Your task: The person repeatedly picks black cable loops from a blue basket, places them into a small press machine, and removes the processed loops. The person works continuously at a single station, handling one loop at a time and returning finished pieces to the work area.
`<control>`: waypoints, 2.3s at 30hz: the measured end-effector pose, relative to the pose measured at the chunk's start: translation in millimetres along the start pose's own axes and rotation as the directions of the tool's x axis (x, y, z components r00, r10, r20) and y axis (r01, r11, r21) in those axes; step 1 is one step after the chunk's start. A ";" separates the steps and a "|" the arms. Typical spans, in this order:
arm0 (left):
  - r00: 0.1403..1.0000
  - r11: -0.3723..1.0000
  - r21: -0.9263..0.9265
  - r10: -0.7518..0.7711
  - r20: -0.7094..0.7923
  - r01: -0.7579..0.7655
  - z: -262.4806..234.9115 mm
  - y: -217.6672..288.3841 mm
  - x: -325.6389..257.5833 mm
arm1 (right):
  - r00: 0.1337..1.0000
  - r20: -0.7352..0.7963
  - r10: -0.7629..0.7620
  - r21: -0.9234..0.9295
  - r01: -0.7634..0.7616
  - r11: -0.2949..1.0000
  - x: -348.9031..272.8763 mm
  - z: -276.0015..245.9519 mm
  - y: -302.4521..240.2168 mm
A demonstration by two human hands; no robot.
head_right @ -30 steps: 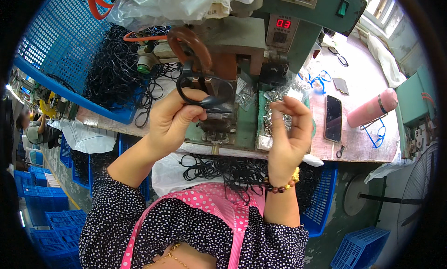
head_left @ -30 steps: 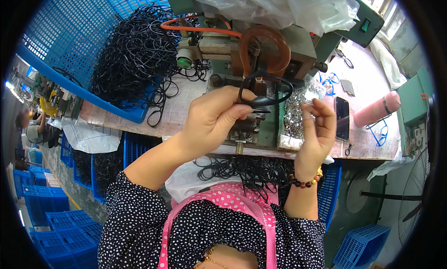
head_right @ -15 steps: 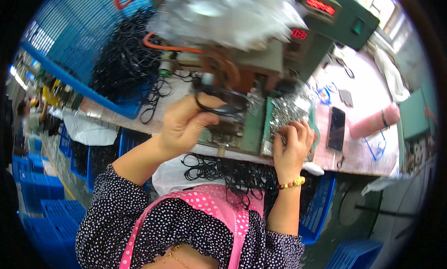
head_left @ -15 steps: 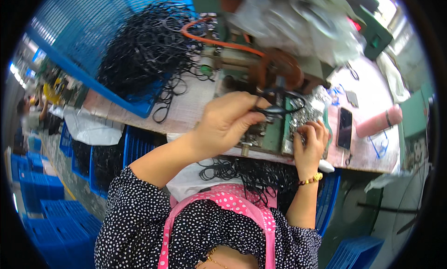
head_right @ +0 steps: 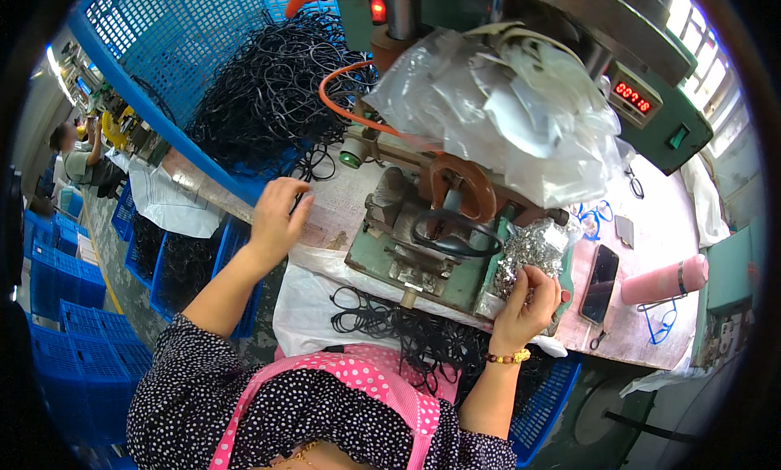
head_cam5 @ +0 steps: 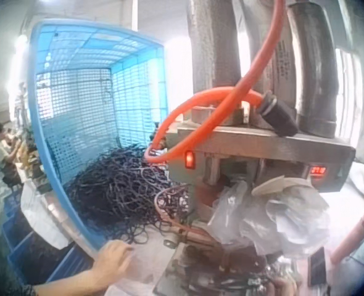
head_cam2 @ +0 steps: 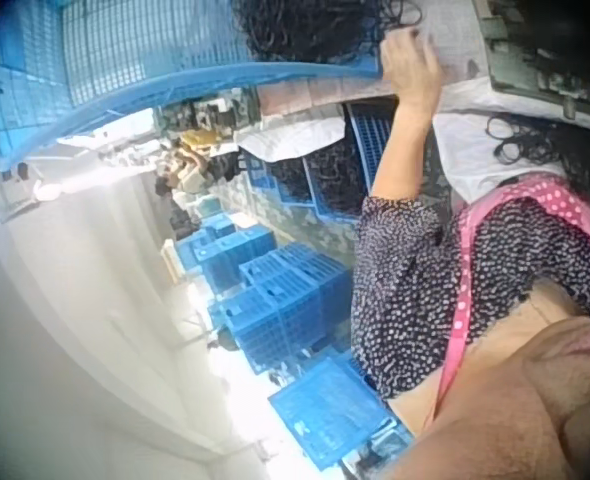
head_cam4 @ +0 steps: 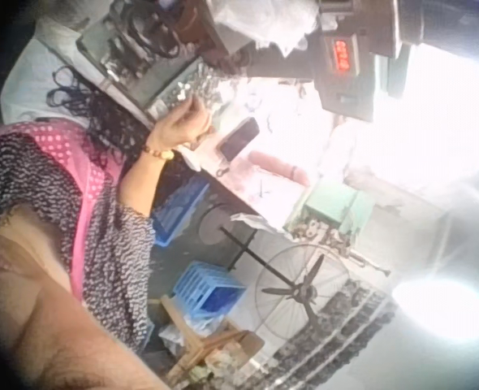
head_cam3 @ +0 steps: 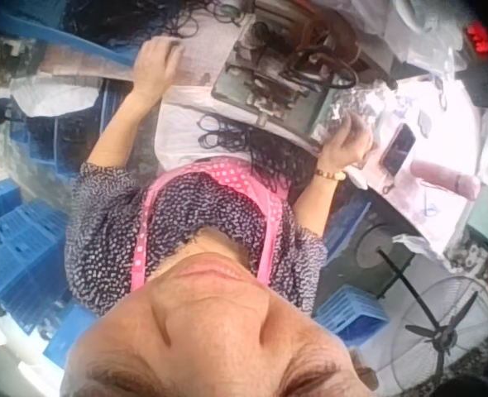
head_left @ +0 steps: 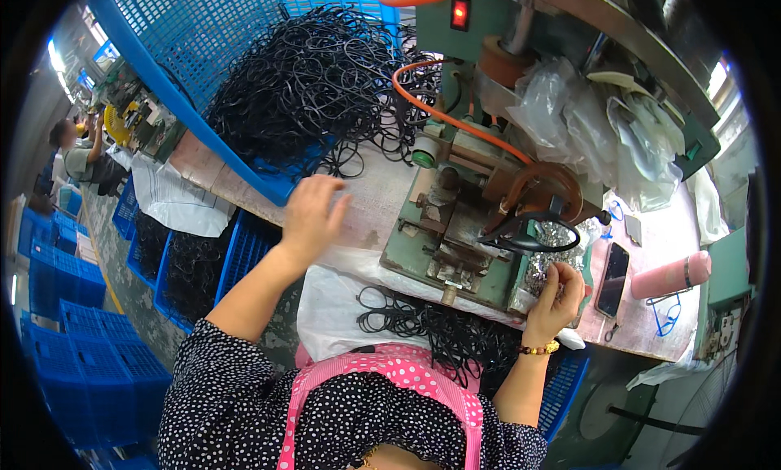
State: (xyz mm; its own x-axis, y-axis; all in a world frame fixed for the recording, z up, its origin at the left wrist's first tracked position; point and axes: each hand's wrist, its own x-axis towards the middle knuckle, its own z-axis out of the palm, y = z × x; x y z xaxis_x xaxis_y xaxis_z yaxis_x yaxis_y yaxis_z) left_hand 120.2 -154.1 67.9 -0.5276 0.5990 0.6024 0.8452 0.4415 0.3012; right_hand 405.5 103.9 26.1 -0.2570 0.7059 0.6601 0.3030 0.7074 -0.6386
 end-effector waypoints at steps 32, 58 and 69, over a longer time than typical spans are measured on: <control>0.836 0.395 -0.739 -0.207 0.508 0.546 -19.7 42.0 32.2 | 0.979 0.153 0.135 0.346 -0.181 0.920 2.9 -12.5 -5.2; 0.995 0.376 -0.922 -0.024 0.093 0.095 -44.7 120.0 54.2 | 0.952 0.304 0.025 0.668 -0.232 0.707 32.3 2.7 -91.7; 0.996 0.325 -0.944 -0.078 0.030 0.054 -40.8 124.0 74.0 | 0.921 0.352 0.167 0.694 -0.376 0.614 25.1 25.1 -109.9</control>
State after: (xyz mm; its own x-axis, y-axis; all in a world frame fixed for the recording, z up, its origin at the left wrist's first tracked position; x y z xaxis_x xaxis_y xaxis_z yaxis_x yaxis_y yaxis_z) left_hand 189.5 -82.3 180.0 -0.5945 0.5821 0.5547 0.3273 -0.4548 0.8282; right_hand 342.7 44.8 102.9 -0.5091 0.7808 0.3623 -0.3545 0.1934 -0.9148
